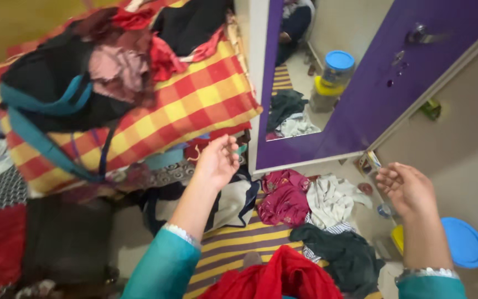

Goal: The person packs a blue pouch with small items and places it into a black backpack. They then open a wardrobe, close it, and fold two pieces of clothing on the bed.

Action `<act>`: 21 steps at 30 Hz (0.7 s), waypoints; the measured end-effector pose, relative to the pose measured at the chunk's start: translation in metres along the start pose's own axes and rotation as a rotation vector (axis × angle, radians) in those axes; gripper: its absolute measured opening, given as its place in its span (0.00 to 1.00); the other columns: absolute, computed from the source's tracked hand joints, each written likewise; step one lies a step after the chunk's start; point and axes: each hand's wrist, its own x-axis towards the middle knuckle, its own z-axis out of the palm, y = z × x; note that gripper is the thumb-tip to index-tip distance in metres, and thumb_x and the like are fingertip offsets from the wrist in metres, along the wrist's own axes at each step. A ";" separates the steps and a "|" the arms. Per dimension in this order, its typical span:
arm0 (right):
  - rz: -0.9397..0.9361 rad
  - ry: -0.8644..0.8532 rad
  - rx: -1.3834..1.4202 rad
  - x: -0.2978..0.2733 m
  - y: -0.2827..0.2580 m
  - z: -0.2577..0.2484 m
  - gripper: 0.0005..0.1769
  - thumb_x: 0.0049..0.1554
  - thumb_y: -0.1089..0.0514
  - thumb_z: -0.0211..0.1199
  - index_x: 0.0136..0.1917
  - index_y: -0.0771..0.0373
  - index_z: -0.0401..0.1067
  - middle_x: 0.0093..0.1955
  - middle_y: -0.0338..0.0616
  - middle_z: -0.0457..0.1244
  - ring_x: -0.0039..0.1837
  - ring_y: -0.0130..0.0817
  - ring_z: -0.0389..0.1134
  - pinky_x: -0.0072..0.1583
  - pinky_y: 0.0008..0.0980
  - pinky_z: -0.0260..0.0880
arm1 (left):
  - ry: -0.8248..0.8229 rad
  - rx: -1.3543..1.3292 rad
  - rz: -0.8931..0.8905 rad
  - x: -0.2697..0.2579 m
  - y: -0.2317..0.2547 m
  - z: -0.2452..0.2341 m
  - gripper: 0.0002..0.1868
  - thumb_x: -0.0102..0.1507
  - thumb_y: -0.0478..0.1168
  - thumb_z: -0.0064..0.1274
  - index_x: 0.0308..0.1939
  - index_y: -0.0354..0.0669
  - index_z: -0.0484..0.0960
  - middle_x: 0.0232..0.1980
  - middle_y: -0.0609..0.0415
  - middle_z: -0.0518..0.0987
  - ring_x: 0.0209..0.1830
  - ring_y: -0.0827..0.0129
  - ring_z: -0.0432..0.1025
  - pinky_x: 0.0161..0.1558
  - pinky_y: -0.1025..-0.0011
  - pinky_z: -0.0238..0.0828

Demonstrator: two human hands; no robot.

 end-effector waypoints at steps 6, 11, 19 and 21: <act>-0.057 0.000 -0.069 0.044 -0.012 0.006 0.10 0.68 0.58 0.54 0.58 0.66 0.67 0.48 0.51 0.67 0.48 0.41 0.71 0.50 0.40 0.71 | -0.084 0.129 -0.032 0.060 0.018 0.068 0.11 0.68 0.48 0.50 0.40 0.47 0.80 0.33 0.61 0.77 0.30 0.72 0.69 0.36 0.72 0.65; -0.113 0.039 -0.145 0.096 -0.056 -0.002 0.10 0.67 0.58 0.56 0.58 0.65 0.67 0.50 0.51 0.68 0.49 0.39 0.71 0.50 0.37 0.71 | -0.174 0.417 0.002 0.107 0.006 0.182 0.09 0.67 0.45 0.51 0.40 0.45 0.80 0.33 0.60 0.77 0.29 0.73 0.69 0.32 0.74 0.65; -0.213 0.107 -0.510 0.219 -0.112 -0.034 0.12 0.62 0.59 0.58 0.57 0.65 0.73 0.49 0.47 0.70 0.50 0.37 0.72 0.48 0.35 0.71 | -0.678 1.812 2.145 0.241 -0.007 0.438 0.20 0.48 0.53 0.60 0.34 0.43 0.82 0.38 0.46 0.83 0.36 0.52 0.79 0.32 0.56 0.74; -0.305 0.065 -0.615 0.254 -0.124 -0.045 0.13 0.62 0.59 0.61 0.57 0.67 0.75 0.50 0.48 0.70 0.51 0.39 0.71 0.48 0.37 0.68 | -0.819 2.160 1.858 0.278 -0.001 0.507 0.18 0.52 0.49 0.59 0.38 0.40 0.83 0.39 0.45 0.83 0.36 0.51 0.79 0.34 0.55 0.74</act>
